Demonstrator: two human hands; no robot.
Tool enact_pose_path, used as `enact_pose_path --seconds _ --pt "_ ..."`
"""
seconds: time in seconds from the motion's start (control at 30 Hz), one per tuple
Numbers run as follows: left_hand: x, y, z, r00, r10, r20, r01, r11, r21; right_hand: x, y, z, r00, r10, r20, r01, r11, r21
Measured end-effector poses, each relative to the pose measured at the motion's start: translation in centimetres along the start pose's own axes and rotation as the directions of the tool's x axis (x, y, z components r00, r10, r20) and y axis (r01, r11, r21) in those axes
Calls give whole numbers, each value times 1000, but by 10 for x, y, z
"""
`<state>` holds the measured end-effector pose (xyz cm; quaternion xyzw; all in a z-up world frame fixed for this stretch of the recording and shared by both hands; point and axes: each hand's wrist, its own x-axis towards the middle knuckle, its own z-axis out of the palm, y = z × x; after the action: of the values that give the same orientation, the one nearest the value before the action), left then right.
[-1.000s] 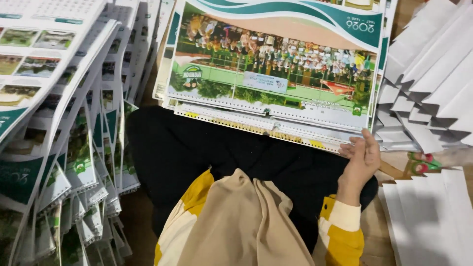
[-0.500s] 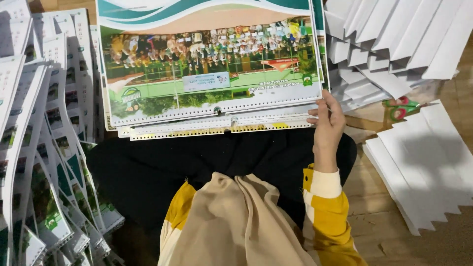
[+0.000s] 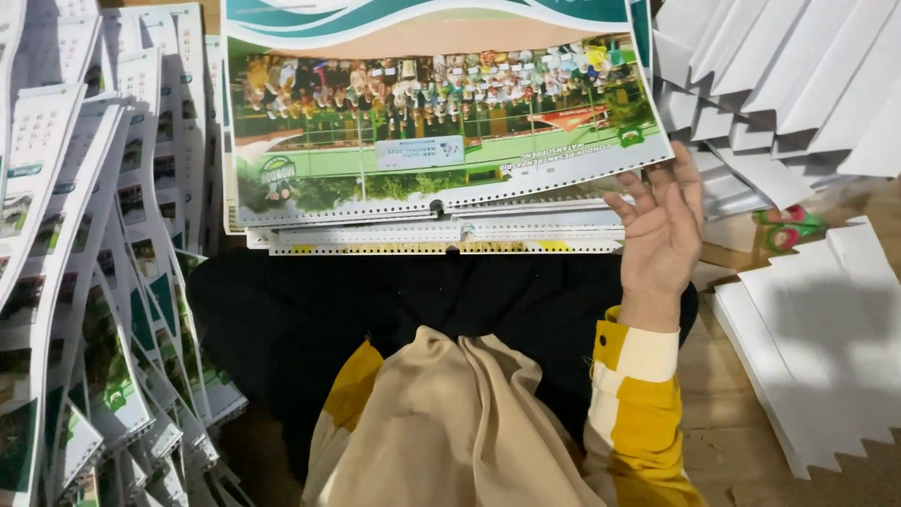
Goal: The person sits on the floor and assembles wall calendars by inserting metal spiral coils into the punched holes of the printed pages. They handle the calendar sheets and coils by hand, repeatedly threading the spirals through the holes to bind the pages together.
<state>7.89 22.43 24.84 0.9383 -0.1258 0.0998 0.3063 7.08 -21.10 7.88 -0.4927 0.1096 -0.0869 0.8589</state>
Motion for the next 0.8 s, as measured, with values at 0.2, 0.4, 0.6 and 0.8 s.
enact_pose_path --seconds 0.2,0.4,0.6,0.8 --pt "28 58 167 918 229 324 -320 911 260 -7 -12 13 987 -120 111 105 986 131" --pt "56 70 235 827 401 394 -489 859 152 -5 -16 -3 983 -72 169 86 993 -76" --pt "57 61 234 798 350 491 -428 902 52 1 17 -20 990 -22 142 18 999 29" --pt "69 53 240 790 364 493 -370 925 -90 -4 47 -35 998 42 47 -46 995 83"
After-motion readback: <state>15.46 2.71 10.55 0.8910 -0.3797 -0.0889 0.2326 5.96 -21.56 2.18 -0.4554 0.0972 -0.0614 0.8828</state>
